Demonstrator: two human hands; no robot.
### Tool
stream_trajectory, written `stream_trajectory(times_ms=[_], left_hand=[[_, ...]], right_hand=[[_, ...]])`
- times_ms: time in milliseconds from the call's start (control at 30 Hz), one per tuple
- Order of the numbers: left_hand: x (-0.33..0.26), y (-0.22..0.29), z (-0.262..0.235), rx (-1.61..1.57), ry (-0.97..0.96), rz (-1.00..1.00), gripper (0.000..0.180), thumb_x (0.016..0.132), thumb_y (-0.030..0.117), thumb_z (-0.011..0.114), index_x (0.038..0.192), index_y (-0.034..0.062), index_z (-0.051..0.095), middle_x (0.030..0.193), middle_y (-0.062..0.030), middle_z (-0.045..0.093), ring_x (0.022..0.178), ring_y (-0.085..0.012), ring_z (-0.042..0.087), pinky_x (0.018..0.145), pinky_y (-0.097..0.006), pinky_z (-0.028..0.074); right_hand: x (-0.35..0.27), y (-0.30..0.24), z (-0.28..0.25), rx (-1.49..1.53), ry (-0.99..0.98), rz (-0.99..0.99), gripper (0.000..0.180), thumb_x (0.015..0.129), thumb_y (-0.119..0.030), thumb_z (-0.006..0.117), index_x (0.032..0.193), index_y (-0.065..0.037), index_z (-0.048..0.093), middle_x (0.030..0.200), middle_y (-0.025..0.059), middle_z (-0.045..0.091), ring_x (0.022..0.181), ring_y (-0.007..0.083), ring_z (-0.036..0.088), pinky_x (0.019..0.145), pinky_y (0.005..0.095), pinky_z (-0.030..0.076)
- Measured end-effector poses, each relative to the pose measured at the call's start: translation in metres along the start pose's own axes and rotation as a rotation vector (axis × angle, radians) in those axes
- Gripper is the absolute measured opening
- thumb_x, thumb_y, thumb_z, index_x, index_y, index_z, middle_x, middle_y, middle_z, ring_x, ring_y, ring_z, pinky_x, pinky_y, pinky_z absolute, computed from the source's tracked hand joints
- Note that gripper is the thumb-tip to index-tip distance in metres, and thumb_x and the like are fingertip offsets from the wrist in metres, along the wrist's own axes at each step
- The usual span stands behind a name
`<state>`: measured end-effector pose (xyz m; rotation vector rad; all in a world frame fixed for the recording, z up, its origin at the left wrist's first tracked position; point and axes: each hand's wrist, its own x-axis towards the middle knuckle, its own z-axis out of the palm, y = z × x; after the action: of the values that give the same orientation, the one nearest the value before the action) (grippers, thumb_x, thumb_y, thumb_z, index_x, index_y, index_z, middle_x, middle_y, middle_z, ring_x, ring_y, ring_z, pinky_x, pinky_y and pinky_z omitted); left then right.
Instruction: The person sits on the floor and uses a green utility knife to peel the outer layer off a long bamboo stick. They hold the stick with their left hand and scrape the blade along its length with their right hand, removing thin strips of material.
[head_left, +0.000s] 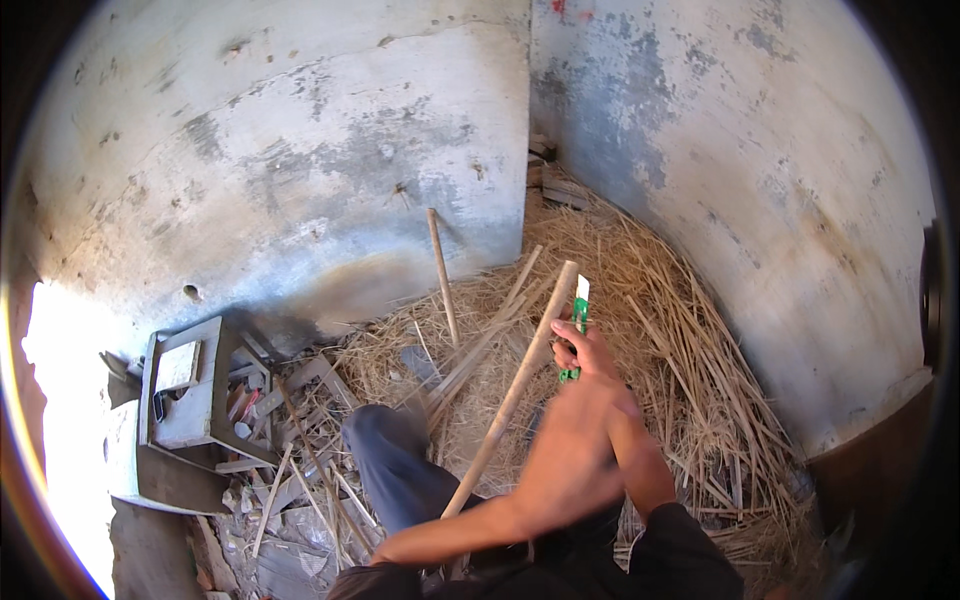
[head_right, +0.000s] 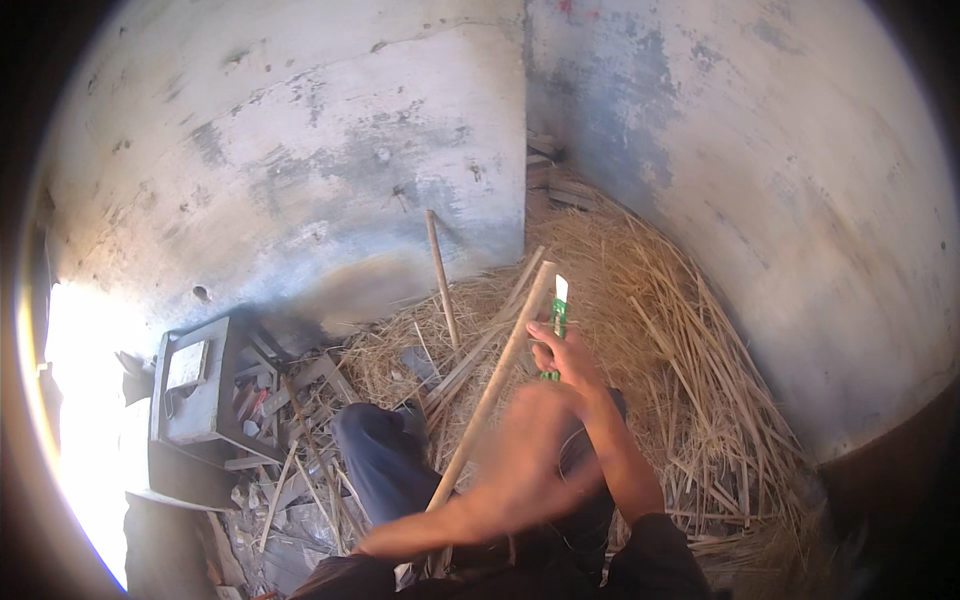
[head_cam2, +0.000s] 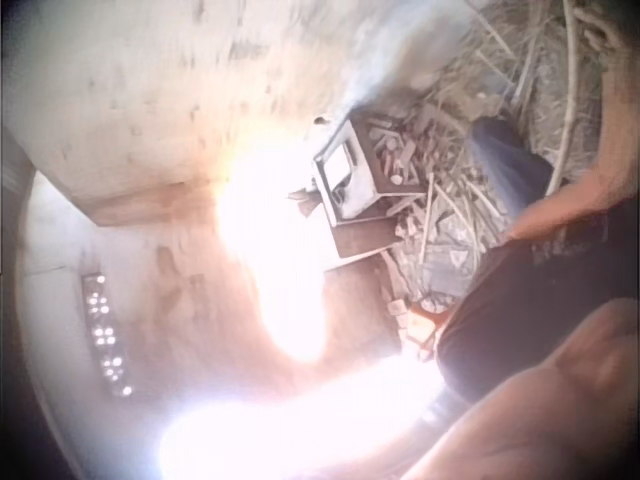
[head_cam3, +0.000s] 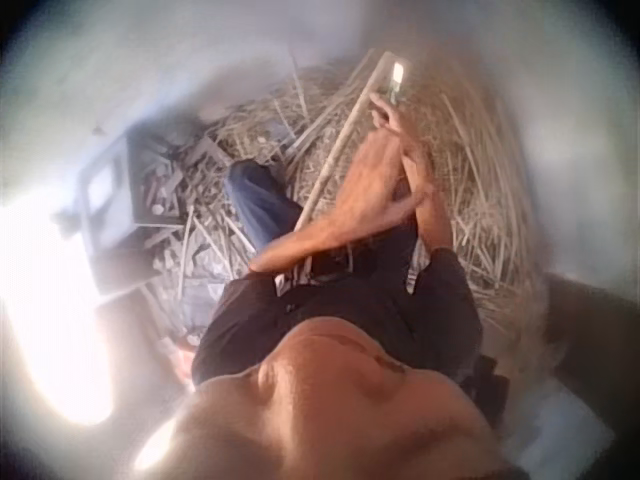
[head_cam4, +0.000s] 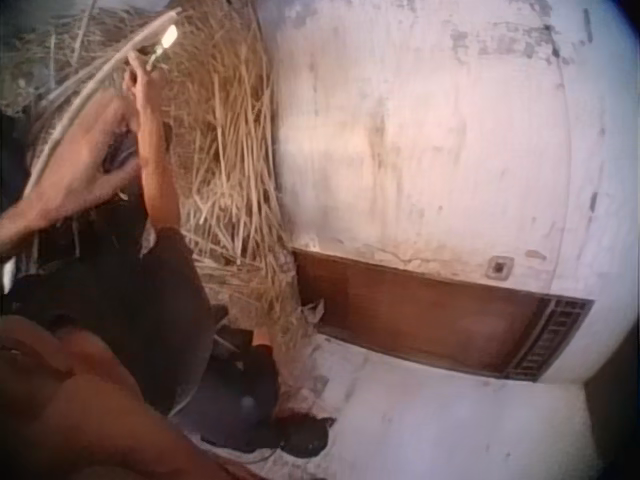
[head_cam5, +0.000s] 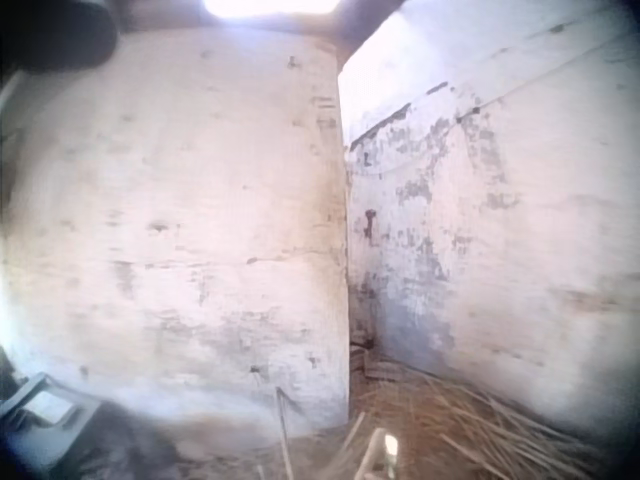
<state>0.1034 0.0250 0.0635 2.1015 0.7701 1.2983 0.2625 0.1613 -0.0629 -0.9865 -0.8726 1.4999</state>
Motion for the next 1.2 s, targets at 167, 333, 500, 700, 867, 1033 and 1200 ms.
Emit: stream_trajectory(times_ms=[167, 333, 500, 700, 867, 1033, 1200], left_hand=[[-0.05, -0.1, -0.037, 0.467, -0.034, -0.241, 0.067, 0.083, 0.026, 0.09, 0.132, -0.0024, 0.053, 0.13, -0.0227, 0.056, 0.124, -0.0418, 0.056, 0.102, -0.053, 0.048], [-0.11, -0.124, -0.047, 0.206, -0.221, -0.723, 0.041, 0.098, 0.023, 0.074, 0.124, -0.0021, 0.054, 0.101, -0.0289, 0.071, 0.101, -0.0507, 0.07, 0.084, -0.059, 0.054], [-0.128, -0.128, -0.056, 0.196, -0.058, -0.824, 0.024, 0.105, 0.014, 0.059, 0.119, -0.0036, 0.052, 0.082, -0.0332, 0.068, 0.091, -0.0572, 0.068, 0.079, -0.064, 0.051], [-0.123, -0.121, -0.064, 0.005, 0.104, -0.704, 0.019, 0.11, 0.008, 0.051, 0.123, -0.001, 0.041, 0.082, -0.0166, 0.056, 0.074, -0.0298, 0.058, 0.07, -0.042, 0.046], [-0.138, -0.145, -0.06, -0.038, 0.137, -0.619, 0.02, 0.113, 0.011, 0.051, 0.122, 0.0052, 0.034, 0.08, -0.0014, 0.048, 0.068, -0.0084, 0.046, 0.06, -0.028, 0.041], [-0.116, -0.122, -0.064, -0.228, 0.096, -0.757, 0.017, 0.113, 0.014, 0.053, 0.117, 0.005, 0.039, 0.087, -0.0031, 0.048, 0.076, -0.0121, 0.046, 0.069, -0.033, 0.042], [-0.1, -0.097, -0.074, -0.565, 0.0, -0.862, 0.016, 0.114, 0.02, 0.053, 0.117, 0.0082, 0.043, 0.091, 0.0007, 0.05, 0.076, -0.0073, 0.043, 0.068, -0.027, 0.037]], right_hand=[[-0.001, 0.001, -0.002, 0.017, -0.031, -0.044, 0.023, 0.103, -0.024, 0.076, 0.115, -0.009, 0.063, 0.067, -0.0059, 0.049, 0.049, 0.0055, 0.039, 0.049, 0.027, 0.029], [0.008, -0.002, -0.008, -0.114, -0.096, -0.062, 0.031, 0.104, -0.024, 0.074, 0.129, -0.01, 0.064, 0.085, 0.0028, 0.07, 0.048, 0.0044, 0.035, 0.049, 0.0247, 0.03], [0.029, -0.04, -0.04, -1.154, 0.016, -0.167, 0.076, 0.096, -0.042, 0.08, 0.159, -0.01, 0.051, 0.112, 0.0184, 0.079, 0.085, 0.0241, 0.075, 0.076, 0.0424, 0.058], [0.061, -0.022, -0.11, -2.025, -0.044, 0.264, 0.106, 0.082, -0.058, 0.088, 0.167, -0.016, 0.041, 0.139, 0.0208, 0.071, 0.129, 0.0344, 0.068, 0.104, 0.0487, 0.055], [0.035, -0.063, -0.079, -1.738, -0.183, 0.285, 0.094, 0.083, -0.062, 0.085, 0.159, -0.017, 0.053, 0.138, 0.0189, 0.071, 0.128, 0.0333, 0.069, 0.103, 0.0448, 0.055], [0.024, -0.041, -0.081, -1.299, -0.009, -0.23, 0.067, 0.096, -0.058, 0.075, 0.142, -0.011, 0.066, 0.113, 0.0108, 0.076, 0.101, 0.0268, 0.076, 0.085, 0.0464, 0.059], [-0.022, -0.047, -0.006, -0.453, -0.157, -0.327, 0.04, 0.111, -0.033, 0.06, 0.14, -0.006, 0.064, 0.09, -0.0005, 0.062, 0.067, 0.0064, 0.049, 0.061, 0.0261, 0.043]])
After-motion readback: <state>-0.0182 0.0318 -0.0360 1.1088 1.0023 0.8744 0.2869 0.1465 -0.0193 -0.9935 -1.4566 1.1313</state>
